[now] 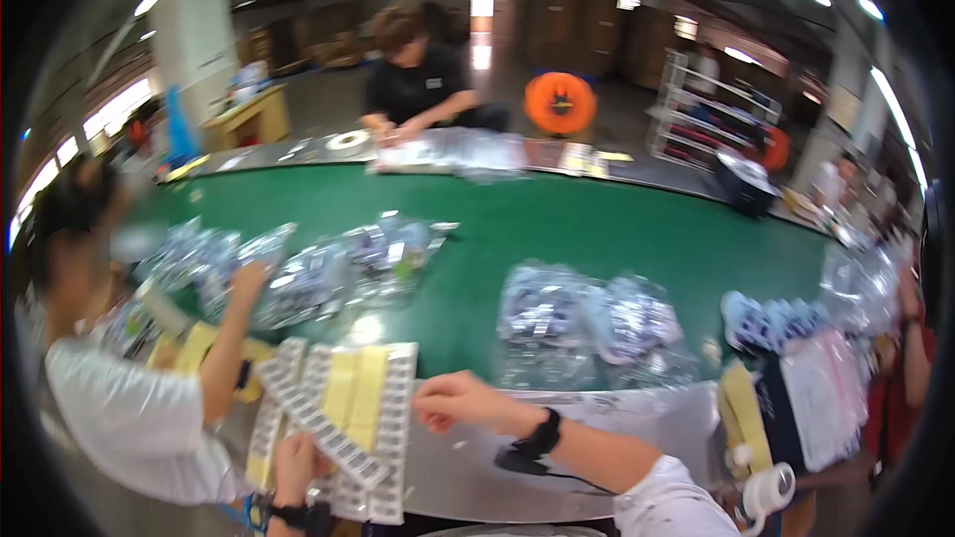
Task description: The person applies barcode stickers to plastic-wrapped pairs of shoes on a green conveyor belt. They peel individual labels from a roll and affix them to the packaging, moving the labeled items along the line.
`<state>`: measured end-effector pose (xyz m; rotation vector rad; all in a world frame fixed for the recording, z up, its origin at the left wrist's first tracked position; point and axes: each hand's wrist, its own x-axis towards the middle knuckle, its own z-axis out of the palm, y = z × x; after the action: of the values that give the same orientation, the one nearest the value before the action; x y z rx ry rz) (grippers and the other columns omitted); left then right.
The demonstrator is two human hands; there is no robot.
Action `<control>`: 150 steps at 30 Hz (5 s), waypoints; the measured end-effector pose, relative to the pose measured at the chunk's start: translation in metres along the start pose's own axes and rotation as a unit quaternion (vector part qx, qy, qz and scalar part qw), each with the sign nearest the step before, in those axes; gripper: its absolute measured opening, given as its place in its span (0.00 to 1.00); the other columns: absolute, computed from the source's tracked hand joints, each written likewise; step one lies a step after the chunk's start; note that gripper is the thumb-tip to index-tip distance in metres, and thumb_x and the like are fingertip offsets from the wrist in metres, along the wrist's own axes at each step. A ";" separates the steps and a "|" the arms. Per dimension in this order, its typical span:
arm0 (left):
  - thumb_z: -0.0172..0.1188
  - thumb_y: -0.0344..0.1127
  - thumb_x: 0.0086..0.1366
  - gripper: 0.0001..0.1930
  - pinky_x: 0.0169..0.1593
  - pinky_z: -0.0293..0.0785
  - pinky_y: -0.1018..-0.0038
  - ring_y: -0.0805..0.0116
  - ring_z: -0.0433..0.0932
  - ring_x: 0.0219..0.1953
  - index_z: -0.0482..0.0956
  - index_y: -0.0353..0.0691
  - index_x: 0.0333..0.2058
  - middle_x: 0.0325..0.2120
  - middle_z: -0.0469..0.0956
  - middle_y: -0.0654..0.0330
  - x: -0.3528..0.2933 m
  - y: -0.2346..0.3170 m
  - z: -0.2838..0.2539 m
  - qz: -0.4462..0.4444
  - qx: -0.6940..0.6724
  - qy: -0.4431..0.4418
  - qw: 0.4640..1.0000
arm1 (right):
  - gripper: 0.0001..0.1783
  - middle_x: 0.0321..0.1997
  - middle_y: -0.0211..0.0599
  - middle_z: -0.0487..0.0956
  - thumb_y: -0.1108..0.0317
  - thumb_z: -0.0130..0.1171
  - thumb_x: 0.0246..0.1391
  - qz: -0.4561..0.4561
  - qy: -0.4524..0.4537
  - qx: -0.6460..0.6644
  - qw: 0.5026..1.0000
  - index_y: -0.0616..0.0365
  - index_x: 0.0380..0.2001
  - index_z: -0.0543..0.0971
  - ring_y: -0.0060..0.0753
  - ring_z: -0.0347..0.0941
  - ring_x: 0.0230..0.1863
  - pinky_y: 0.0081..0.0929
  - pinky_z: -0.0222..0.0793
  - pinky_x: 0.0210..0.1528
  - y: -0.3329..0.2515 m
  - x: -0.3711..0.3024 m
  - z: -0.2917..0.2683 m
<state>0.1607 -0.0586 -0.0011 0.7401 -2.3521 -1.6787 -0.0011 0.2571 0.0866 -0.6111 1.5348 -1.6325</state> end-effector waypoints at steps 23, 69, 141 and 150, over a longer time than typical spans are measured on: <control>0.70 0.49 0.51 0.27 0.26 0.70 0.59 0.53 0.76 0.19 0.75 0.25 0.17 0.14 0.74 0.44 0.036 -0.004 0.001 0.042 0.393 0.176 0.902 | 0.10 0.33 0.33 0.79 0.66 0.53 0.64 -0.042 0.190 0.287 0.938 0.62 0.40 0.77 0.23 0.75 0.31 0.22 0.74 0.36 0.099 -0.098 -0.083; 0.56 0.22 0.63 0.14 0.34 0.73 0.81 0.75 0.79 0.32 0.67 0.37 0.47 0.33 0.81 0.53 0.031 0.133 0.307 0.048 -0.333 -0.210 0.918 | 0.18 0.52 0.34 0.74 0.65 0.54 0.63 -0.097 0.312 0.031 0.945 0.62 0.52 0.73 0.24 0.68 0.54 0.26 0.64 0.57 0.052 -0.075 -0.181; 0.57 0.23 0.64 0.20 0.48 0.76 0.77 0.70 0.79 0.45 0.66 0.30 0.54 0.47 0.77 0.53 0.025 0.111 0.329 0.018 -0.313 -0.296 0.902 | 0.05 0.30 0.32 0.76 0.73 0.57 0.56 -0.178 0.416 -0.218 0.865 0.63 0.35 0.76 0.24 0.73 0.32 0.24 0.70 0.33 -0.044 -0.026 -0.179; 0.56 0.22 0.65 0.18 0.47 0.75 0.78 0.71 0.78 0.45 0.67 0.29 0.53 0.46 0.77 0.51 0.025 0.119 0.329 0.017 -0.280 -0.296 0.913 | 0.46 0.53 0.56 0.74 0.52 0.67 0.45 0.109 0.406 -0.253 0.872 0.63 0.62 0.58 0.53 0.77 0.47 0.39 0.78 0.35 -0.027 0.164 -0.257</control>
<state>-0.0293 0.2367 -0.0131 0.0802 -1.9501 -2.6668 -0.3040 0.2749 0.0467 0.0492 2.5833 -1.3598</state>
